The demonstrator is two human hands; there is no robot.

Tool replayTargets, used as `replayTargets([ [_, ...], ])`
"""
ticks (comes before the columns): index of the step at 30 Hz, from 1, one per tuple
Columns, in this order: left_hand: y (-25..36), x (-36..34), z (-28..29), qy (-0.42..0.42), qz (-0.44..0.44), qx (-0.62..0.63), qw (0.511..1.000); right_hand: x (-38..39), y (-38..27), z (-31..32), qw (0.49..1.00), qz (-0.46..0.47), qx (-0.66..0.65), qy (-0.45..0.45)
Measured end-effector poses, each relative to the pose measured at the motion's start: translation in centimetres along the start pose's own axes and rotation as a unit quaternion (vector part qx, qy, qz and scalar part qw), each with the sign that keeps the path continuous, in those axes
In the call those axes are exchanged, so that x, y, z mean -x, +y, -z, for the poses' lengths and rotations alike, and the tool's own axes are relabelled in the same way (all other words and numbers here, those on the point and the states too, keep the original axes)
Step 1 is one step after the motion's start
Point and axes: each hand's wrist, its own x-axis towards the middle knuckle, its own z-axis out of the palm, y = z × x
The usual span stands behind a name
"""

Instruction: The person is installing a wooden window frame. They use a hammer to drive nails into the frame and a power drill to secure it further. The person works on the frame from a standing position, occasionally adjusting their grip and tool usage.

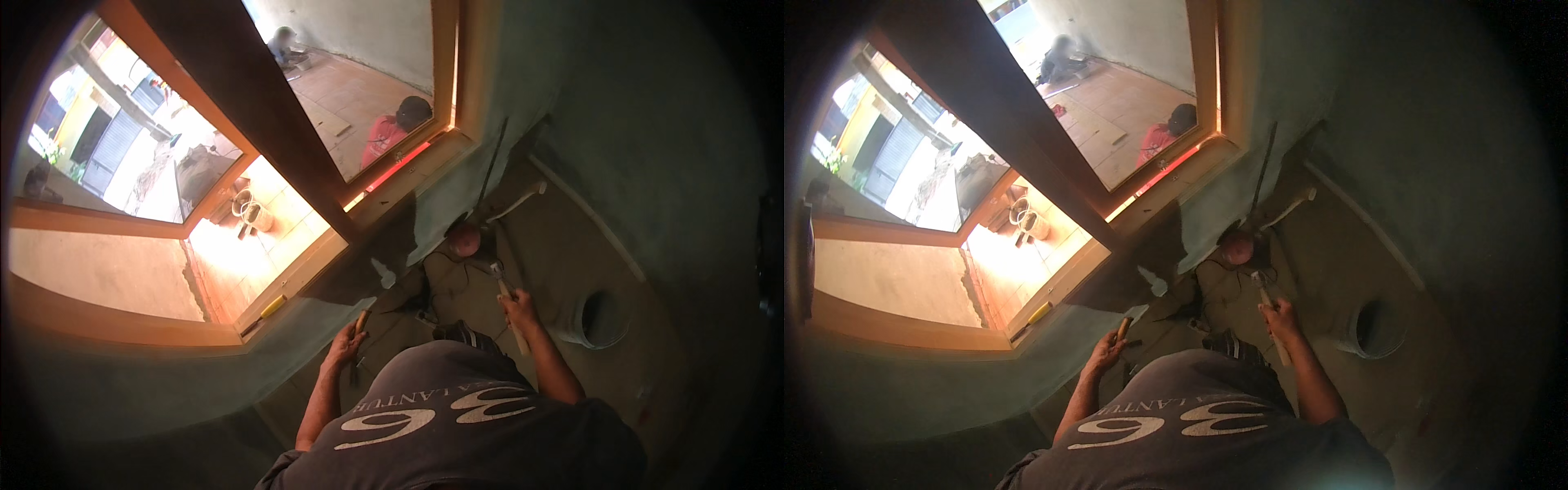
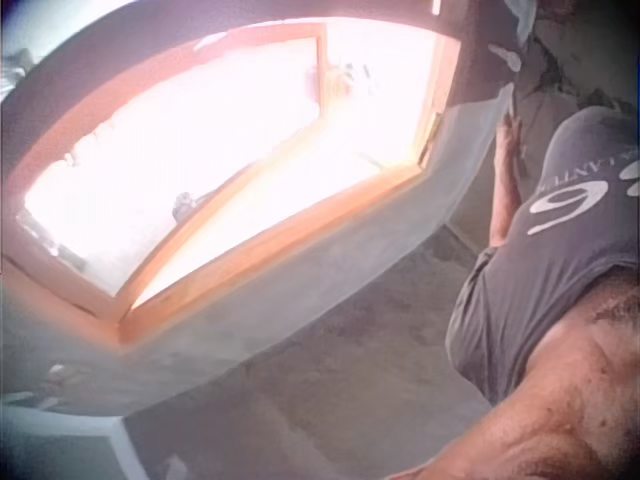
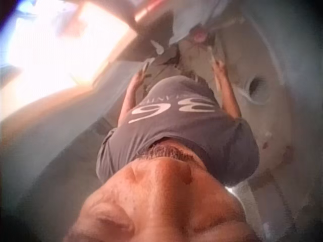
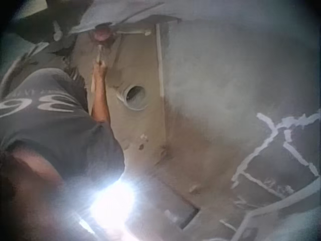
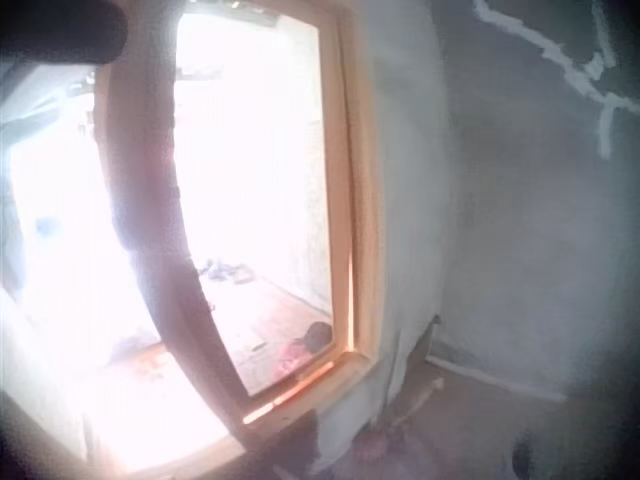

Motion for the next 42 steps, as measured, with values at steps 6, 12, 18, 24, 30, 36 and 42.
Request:
replayTargets([
  [6,7.3,-1.1,-0.6,0.068,-0.101,-0.015,0.992,-2.6,-12.6,-3.6,0.983,0.14,-0.091,-0.077],
  [12,23.5,-1.5,2.2,0.197,-0.104,-0.086,0.971,-10.6,-23.9,-5.7,0.935,0.191,-0.177,-0.242],
  [18,32.6,-5.7,1.8,0.337,-0.067,-0.09,0.935,-17.6,-31.9,-6.7,0.907,0.2,-0.156,-0.336],
  [24,37.3,-8.6,-0.4,0.382,-0.051,-0.059,0.921,-23.5,-33.7,-8.5,0.875,0.232,-0.189,-0.38],
  [30,39.4,-8.6,-1.0,0.386,-0.025,-0.05,0.921,-27.8,-34.0,-10.3,0.885,0.375,-0.12,-0.25],
  [36,37.7,-8.8,-0.6,0.394,-0.023,-0.048,0.918,-28.0,-35.5,-9.7,0.89,0.331,-0.139,-0.279],
  [42,38.7,-8.8,-0.3,0.391,-0.014,-0.045,0.919,-28.1,-36.0,-10.0,0.9,0.322,-0.133,-0.263],
])
